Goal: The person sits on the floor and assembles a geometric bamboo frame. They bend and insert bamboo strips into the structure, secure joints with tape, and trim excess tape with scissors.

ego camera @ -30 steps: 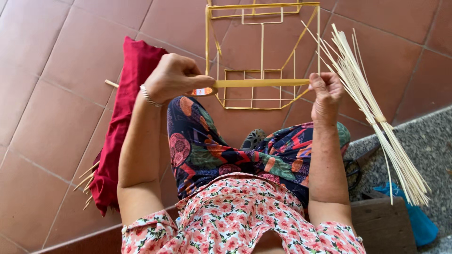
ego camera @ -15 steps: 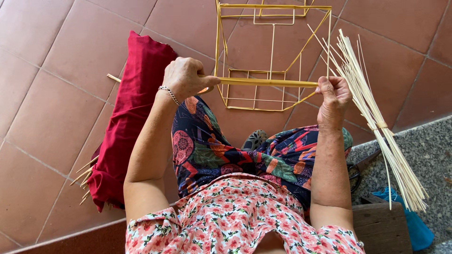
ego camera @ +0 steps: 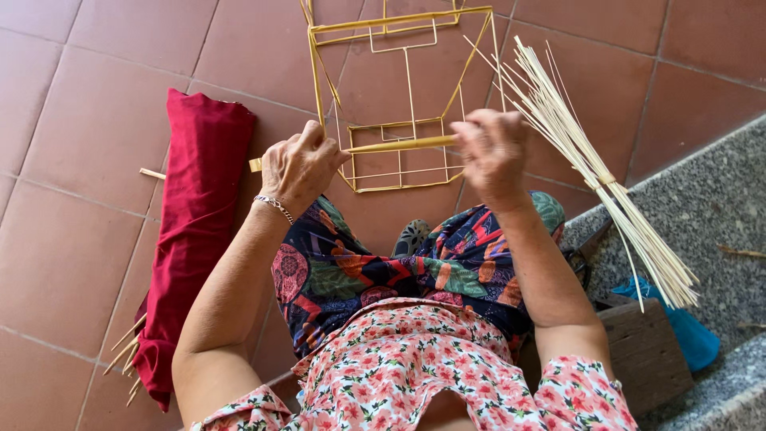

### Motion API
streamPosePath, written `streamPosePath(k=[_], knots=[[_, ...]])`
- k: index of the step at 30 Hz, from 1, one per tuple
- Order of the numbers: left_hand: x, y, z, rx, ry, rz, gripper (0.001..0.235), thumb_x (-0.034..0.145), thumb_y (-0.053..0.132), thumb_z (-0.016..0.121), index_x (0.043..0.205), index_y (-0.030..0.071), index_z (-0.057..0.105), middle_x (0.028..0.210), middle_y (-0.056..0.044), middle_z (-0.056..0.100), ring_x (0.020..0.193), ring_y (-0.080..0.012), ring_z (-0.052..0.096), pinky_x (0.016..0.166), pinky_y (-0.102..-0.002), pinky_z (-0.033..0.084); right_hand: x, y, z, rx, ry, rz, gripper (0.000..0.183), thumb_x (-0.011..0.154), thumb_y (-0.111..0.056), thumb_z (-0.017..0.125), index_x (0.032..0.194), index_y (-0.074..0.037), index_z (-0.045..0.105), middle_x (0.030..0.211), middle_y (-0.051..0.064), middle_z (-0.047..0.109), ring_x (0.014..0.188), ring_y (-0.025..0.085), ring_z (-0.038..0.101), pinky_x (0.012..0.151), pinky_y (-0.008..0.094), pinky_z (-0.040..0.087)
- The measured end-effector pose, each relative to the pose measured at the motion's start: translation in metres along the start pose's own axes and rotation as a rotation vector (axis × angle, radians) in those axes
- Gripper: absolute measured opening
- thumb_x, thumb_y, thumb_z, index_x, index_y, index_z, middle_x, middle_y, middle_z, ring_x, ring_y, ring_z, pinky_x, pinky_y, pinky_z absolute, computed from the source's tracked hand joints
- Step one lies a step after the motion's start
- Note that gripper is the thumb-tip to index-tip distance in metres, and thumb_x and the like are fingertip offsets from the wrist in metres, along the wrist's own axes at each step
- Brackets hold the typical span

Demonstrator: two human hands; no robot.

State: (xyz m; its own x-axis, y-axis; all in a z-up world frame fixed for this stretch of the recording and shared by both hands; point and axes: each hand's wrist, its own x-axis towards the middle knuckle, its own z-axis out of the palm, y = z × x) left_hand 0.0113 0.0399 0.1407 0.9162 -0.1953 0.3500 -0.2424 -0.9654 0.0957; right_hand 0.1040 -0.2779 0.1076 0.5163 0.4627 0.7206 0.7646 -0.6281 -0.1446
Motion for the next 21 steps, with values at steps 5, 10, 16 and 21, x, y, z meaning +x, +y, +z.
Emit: streamPosePath(k=[5, 10, 16, 21], knots=[[0.003, 0.004, 0.000, 0.162, 0.042, 0.130, 0.022, 0.090, 0.029, 0.076, 0.080, 0.013, 0.064, 0.088, -0.003, 0.060, 0.070, -0.0180, 0.067, 0.058, -0.036, 0.056, 0.020, -0.009, 0.011, -0.011, -0.044, -0.242, 0.019, 0.093, -0.026, 0.082, 0.107, -0.013, 0.080, 0.099, -0.007, 0.073, 0.097, 0.017, 0.053, 0.090, 0.037, 0.036], [0.001, 0.003, 0.001, 0.239, 0.051, 0.169, 0.009, 0.087, 0.018, 0.072, 0.091, 0.014, 0.065, 0.089, 0.001, 0.060, 0.072, -0.0157, 0.066, 0.062, -0.034, 0.056, 0.021, 0.029, 0.013, -0.082, -0.086, -0.391, 0.017, 0.096, -0.036, 0.083, 0.101, -0.019, 0.080, 0.095, -0.009, 0.072, 0.108, 0.017, 0.055, 0.096, 0.041, 0.034], [0.003, 0.016, 0.006, 0.127, 0.050, 0.144, 0.009, 0.089, 0.018, 0.069, 0.089, 0.013, 0.063, 0.090, -0.001, 0.060, 0.071, -0.0173, 0.067, 0.060, -0.036, 0.056, 0.015, 0.097, -0.031, -0.274, -0.167, -0.349, 0.018, 0.091, -0.039, 0.083, 0.089, -0.022, 0.077, 0.129, -0.006, 0.072, 0.133, 0.025, 0.051, 0.115, 0.054, 0.031], [0.012, 0.058, 0.029, 0.068, -0.019, 0.097, 0.014, 0.096, 0.018, 0.066, 0.108, 0.013, 0.069, 0.087, -0.003, 0.058, 0.065, -0.0182, 0.068, 0.053, -0.036, 0.055, 0.020, 0.124, -0.013, -0.365, -0.060, -0.179, 0.012, 0.100, -0.022, 0.084, 0.090, -0.026, 0.078, 0.150, 0.001, 0.059, 0.145, 0.028, 0.042, 0.119, 0.052, 0.033]])
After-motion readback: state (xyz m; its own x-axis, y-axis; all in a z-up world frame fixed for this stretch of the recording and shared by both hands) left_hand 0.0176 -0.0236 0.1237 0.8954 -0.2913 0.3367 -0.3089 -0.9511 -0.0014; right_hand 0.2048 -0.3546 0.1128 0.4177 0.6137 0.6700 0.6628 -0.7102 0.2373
